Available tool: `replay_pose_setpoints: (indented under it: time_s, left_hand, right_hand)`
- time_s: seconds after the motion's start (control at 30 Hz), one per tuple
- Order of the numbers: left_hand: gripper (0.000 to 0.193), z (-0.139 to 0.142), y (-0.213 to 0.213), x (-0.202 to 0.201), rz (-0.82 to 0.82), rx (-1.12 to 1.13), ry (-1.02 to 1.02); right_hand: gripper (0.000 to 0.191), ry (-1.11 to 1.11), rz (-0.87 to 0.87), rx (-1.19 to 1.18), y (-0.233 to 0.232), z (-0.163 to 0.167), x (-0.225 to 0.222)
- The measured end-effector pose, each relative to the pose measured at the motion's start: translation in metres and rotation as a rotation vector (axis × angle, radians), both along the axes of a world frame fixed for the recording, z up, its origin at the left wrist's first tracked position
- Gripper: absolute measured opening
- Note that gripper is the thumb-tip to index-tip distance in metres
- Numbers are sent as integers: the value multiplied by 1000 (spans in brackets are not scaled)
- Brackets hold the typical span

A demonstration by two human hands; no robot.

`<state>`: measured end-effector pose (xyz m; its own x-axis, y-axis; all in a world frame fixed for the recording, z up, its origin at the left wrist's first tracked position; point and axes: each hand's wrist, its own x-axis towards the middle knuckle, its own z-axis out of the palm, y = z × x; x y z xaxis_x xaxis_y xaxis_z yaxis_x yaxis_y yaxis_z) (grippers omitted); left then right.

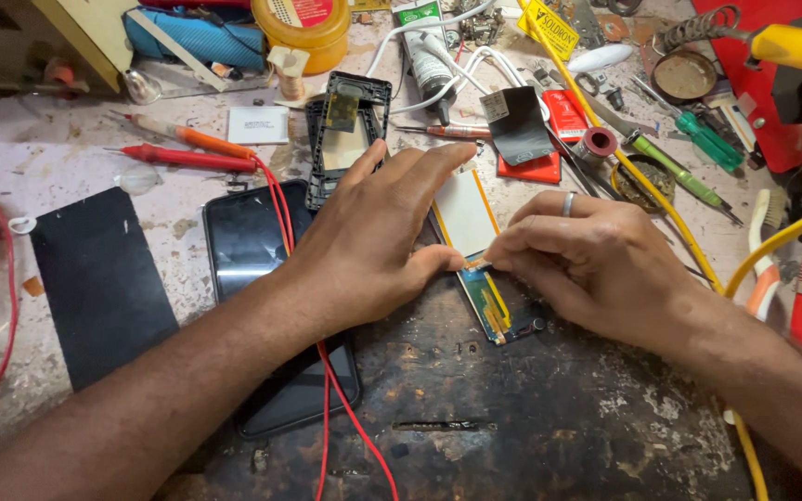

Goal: The person disassembles a small electronic device, likely a mobile phone, using tweezers and a prying tool. They remove the back cover, battery, and internal components, placing them on the workbench.

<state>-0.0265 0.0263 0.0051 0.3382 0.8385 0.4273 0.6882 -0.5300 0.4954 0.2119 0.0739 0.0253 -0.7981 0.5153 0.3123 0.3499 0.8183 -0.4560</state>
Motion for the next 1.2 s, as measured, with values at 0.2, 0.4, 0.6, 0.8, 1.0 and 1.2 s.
replay_pose_setpoints:
  time_s: [0.2,0.4,0.6,0.8,1.0,1.2]
  left_hand:
    - [86,-1,1,1,19,-31,10]
    - [86,0,0,0,16,-34,5]
    - [85,1,0,1,11,-33,7]
    - [86,-2,1,0,3,-8,1]
    - [85,7,-1,3,13,-25,13]
    - [78,16,-2,0,98,-399,266]
  right_hand:
    - [9,-9,2,-23,0,1,-1]
    - [9,-16,7,18,-1,0,-3]
    - [9,-2,-13,4,-3,2,-4]
    - [7,-12,-32,-33,-4,2,-4]
    - [7,-35,14,-43,1,3,4]
    - [9,-18,-168,-110,6,6,14]
